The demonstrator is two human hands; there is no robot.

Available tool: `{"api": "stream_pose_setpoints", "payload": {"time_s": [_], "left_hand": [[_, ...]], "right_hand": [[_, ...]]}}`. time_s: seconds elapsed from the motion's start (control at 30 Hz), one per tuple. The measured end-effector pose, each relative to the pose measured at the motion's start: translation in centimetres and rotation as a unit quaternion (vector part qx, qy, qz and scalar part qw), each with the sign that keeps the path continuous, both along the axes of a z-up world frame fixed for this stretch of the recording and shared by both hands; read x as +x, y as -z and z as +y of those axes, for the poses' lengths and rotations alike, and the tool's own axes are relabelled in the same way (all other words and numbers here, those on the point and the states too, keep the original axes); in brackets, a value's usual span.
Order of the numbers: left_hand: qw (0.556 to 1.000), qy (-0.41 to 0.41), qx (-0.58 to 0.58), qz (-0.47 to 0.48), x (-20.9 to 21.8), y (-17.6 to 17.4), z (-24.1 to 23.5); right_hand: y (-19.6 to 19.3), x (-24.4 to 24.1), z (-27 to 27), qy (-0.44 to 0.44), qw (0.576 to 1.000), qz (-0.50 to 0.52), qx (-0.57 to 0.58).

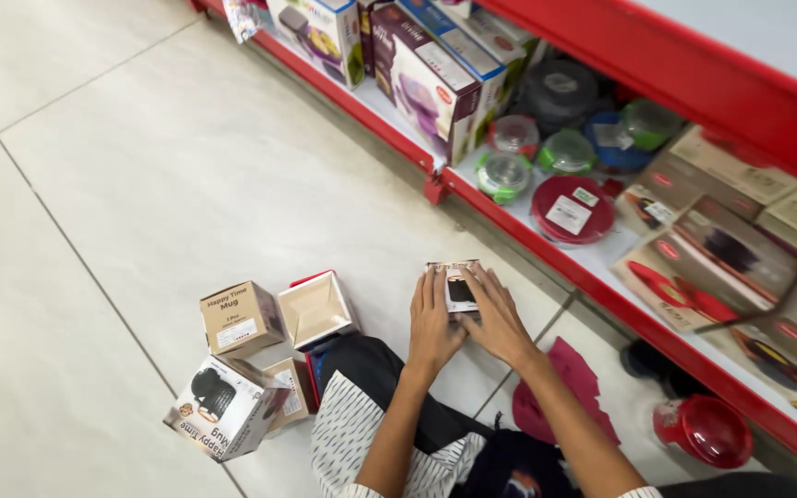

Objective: Cleaning mugs with a cloth and organizing them on shelves.

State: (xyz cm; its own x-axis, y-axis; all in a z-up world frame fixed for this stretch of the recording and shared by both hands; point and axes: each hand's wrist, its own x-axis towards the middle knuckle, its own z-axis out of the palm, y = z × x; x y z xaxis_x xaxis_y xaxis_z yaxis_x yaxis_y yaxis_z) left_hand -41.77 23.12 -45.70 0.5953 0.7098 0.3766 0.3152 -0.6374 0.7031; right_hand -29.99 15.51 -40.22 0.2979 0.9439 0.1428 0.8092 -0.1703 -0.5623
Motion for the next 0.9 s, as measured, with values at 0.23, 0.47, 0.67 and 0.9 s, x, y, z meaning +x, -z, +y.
{"api": "stream_pose_setpoints", "payload": {"time_s": [0.23,0.47,0.67,0.9], "left_hand": [[0.977,0.006,-0.212,-0.026,1.3,3.0,1.8],[0.978,0.116,-0.147,-0.092,5.6,7.2,2.6],[0.975,0.177,-0.135,0.024,6.0,6.5,1.1],[0.983,0.120,-0.140,-0.010,2.0,5.6,-7.8]], "right_hand": [[6.6,3.5,-5.7,0.038,0.987,0.146,0.055],[8.4,2.6,-15.8,0.226,0.926,0.000,-0.304],[6.4,5.4,-16.3,0.369,0.906,0.204,0.027],[2.7,0.8,-10.5,0.240,0.958,0.082,0.133]]}}
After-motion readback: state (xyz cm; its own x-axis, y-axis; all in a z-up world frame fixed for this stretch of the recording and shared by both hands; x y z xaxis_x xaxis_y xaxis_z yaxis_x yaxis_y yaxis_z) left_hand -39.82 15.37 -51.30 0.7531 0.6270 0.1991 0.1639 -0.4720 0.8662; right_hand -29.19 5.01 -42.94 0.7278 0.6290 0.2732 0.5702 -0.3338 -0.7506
